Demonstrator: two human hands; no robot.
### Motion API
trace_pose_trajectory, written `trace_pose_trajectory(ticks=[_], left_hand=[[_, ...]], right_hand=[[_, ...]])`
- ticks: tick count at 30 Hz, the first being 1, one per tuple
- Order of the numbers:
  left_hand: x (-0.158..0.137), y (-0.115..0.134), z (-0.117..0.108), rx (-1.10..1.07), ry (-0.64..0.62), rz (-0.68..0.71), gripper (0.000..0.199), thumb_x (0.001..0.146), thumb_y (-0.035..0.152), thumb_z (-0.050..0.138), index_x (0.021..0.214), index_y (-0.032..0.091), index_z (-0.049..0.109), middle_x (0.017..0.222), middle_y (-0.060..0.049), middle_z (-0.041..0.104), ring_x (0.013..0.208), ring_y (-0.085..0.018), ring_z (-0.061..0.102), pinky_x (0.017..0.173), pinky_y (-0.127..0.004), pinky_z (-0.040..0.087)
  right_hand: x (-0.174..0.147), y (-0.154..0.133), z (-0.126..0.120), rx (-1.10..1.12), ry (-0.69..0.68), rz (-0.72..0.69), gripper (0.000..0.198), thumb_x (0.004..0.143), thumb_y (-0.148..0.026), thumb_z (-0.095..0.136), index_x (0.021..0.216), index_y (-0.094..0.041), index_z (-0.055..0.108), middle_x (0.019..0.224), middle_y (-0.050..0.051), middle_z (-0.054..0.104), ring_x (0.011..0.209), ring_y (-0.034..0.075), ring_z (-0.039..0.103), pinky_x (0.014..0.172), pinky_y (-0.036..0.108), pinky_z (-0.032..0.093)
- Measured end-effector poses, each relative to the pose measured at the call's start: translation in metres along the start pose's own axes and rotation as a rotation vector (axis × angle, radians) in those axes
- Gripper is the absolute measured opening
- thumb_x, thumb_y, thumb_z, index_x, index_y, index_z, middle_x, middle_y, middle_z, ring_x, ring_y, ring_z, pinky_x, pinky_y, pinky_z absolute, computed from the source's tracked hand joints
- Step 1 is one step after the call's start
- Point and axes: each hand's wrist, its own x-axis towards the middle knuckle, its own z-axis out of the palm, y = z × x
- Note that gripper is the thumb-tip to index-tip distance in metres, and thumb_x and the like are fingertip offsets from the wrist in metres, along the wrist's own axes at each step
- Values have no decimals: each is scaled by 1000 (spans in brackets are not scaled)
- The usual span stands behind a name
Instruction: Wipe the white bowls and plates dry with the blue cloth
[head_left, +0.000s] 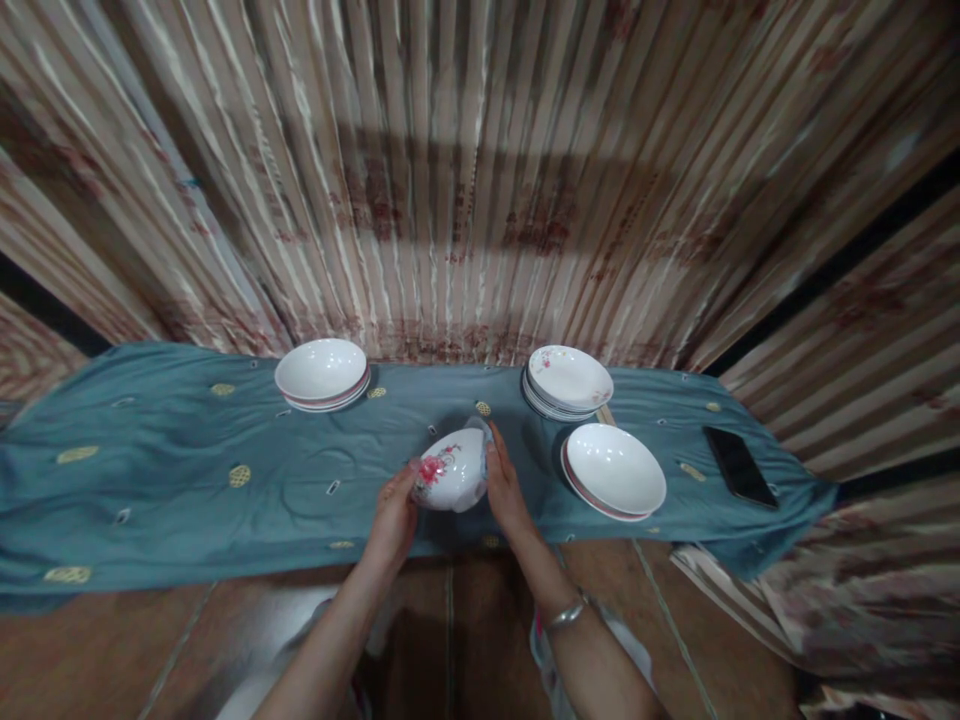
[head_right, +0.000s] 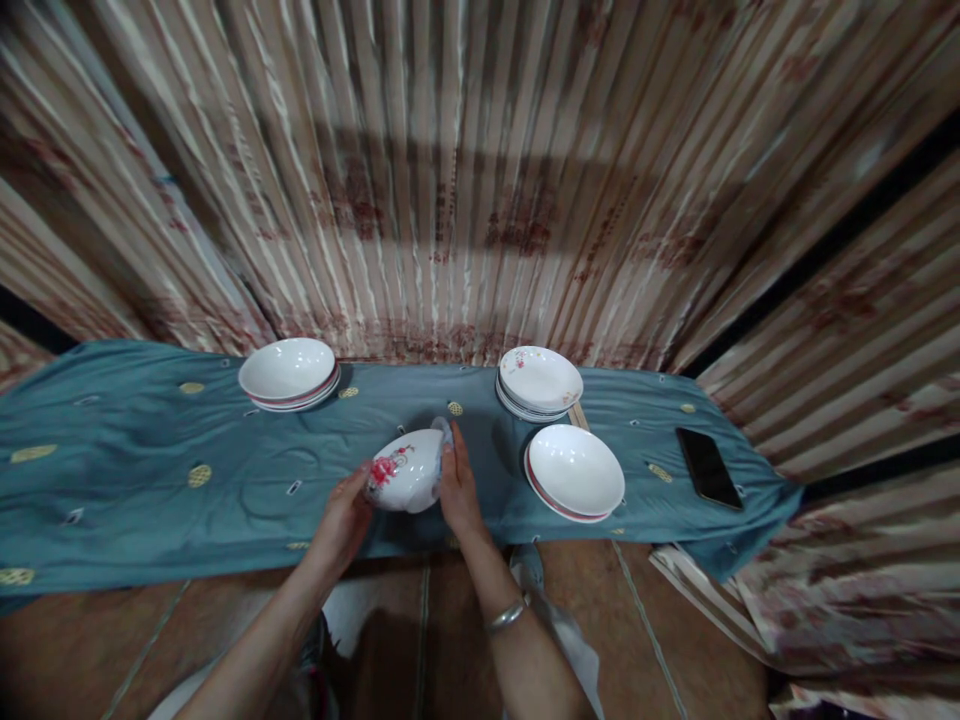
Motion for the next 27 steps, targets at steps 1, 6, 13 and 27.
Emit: trace_pose_trajectory(ticks=[1,6,13,27], left_hand=[[-1,-1,0,6,-14,-4,38,54,45,83,71,12,75,75,-9,75,77,-23,68,80,-33,50],[-2,-6,-1,-20,-66,-26,43,62,48,78,85,11,75,87,-11,76,93,-27,67,90,-38,48],[1,-10,-10,-28,-13,-20,45,58,47,81,88,15,76,99,-8,75,110,-26,61,100,-34,41],[1,-9,1,-106,-54,-54,45,60,46,80,87,11,75,92,-13,75,111,-31,61,102,-44,41]], right_hand=[[-2,-3,1,-25,5,-42,56,97,-48,26,145,-21,35,149,8,41,139,21,36,115,44,30],[-22,-29,4,-311,-30,-361,51,99,-34,29,149,-24,25,158,5,22,145,20,19,117,45,25],[-44,-47,20,-725,-107,-688,50,95,-20,42,144,-23,38,152,9,35,145,30,15,113,58,21],[-10,-30,2,-98,-98,-238,50,96,-41,35,142,-22,42,152,5,36,142,18,28,118,41,23]])
